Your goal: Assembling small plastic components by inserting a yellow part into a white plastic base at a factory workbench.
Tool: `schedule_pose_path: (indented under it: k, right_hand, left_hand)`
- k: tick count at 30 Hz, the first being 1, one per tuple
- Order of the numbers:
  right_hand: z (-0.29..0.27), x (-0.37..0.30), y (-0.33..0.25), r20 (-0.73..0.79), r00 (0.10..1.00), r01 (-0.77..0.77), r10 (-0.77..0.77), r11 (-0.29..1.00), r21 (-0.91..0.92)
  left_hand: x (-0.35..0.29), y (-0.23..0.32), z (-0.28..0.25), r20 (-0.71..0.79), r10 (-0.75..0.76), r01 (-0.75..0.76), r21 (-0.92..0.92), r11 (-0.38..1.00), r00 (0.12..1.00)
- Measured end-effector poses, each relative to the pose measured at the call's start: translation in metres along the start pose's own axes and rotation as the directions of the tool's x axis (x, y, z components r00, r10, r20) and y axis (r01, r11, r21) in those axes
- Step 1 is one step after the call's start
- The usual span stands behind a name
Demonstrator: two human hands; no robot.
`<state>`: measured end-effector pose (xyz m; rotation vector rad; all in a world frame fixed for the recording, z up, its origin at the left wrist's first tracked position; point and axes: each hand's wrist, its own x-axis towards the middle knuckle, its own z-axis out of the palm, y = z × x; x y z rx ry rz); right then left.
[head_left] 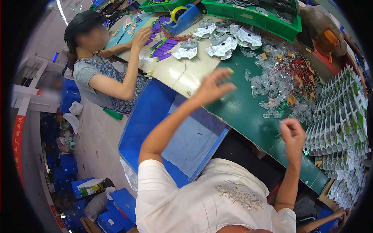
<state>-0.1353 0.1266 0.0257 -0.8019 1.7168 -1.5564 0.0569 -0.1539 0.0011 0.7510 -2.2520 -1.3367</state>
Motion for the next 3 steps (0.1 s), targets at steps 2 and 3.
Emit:
schedule_pose_path:
  k: [2, 3]
  right_hand:
    - [-0.019, -0.009, -0.001, -0.023, 0.999, -0.034, 0.035, 0.999, 0.025]
    - [-0.022, -0.015, -0.001, -0.035, 0.999, -0.027, 0.027, 1.0, 0.004]
  left_hand:
    - [0.02, -0.067, -0.057, -0.303, 0.39, -0.132, 0.619, 0.774, 0.87]
    - [0.03, -0.068, -0.074, -0.334, 0.21, 0.109, 0.726, 0.679, 0.919]
